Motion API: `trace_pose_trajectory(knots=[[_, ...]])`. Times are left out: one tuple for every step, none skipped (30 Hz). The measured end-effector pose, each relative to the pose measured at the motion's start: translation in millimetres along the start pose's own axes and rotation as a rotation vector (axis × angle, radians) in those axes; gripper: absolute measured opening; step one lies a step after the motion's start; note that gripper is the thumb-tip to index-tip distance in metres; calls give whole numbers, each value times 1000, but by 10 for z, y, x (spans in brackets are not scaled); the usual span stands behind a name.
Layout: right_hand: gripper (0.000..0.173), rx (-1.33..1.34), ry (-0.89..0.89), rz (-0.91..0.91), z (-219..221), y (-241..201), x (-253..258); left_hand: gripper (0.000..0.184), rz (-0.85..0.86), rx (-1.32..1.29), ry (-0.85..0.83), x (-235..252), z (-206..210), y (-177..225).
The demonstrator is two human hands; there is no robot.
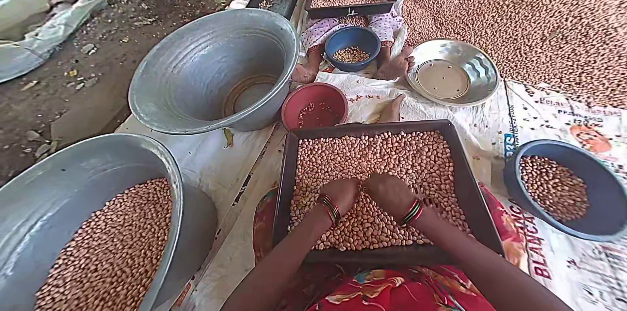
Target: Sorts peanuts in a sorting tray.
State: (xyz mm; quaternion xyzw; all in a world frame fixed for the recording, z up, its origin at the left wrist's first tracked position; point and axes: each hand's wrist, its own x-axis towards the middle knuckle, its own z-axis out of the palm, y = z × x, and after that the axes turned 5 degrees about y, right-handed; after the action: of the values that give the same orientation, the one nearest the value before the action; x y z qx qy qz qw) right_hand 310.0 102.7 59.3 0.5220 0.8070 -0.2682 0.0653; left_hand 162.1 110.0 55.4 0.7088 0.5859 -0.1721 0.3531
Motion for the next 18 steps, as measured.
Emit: trace_pose_trajectory(knots=[[30,0,-17,-5,91,-50,47,38,-7,8,2,-7,-9,12],[29,5,7,-9,186,-62,87,37,-14,14,-5,-5,-19,18],[28,11,37,-11,250,-57,119,37,-18,17,-12,4,-29,18],[28,15,42,-6,268,-56,140,38,-22,21,-16,16,-36,17],[29,19,47,-3,278,-54,153,38,-27,28,-18,26,-36,15],[29,25,50,2,286,-49,160,38,-32,40,-22,33,-33,16],[29,37,58,13,291,-42,165,38,-34,49,-22,39,-28,14],[30,53,58,29,283,-27,170,39,-34,54,-26,48,-24,8],[31,77,37,53,249,-13,170,40,-30,52,-24,64,-16,-10],[32,121,18,85,203,5,167,42,-18,32,-16,84,-4,-45],[32,191,14,115,159,40,162,44,1,-20,7,103,12,-102],[32,271,47,133,120,77,151,45,19,-124,55,109,24,-170],[31,332,87,145,72,98,132,43,30,-289,134,103,40,-246],[30,382,144,142,16,94,107,37,32,-511,239,89,67,-318],[28,425,197,124,-49,63,79,29,32,-800,336,76,112,-374],[26,476,241,78,-110,10,42,25,34,-1134,382,68,155,-404],[26,518,272,-2,-166,-57,4,29,51,-1434,322,32,167,-424],[26,538,301,-113,-199,-131,-23,35,88,-1625,208,-15,177,-454]])
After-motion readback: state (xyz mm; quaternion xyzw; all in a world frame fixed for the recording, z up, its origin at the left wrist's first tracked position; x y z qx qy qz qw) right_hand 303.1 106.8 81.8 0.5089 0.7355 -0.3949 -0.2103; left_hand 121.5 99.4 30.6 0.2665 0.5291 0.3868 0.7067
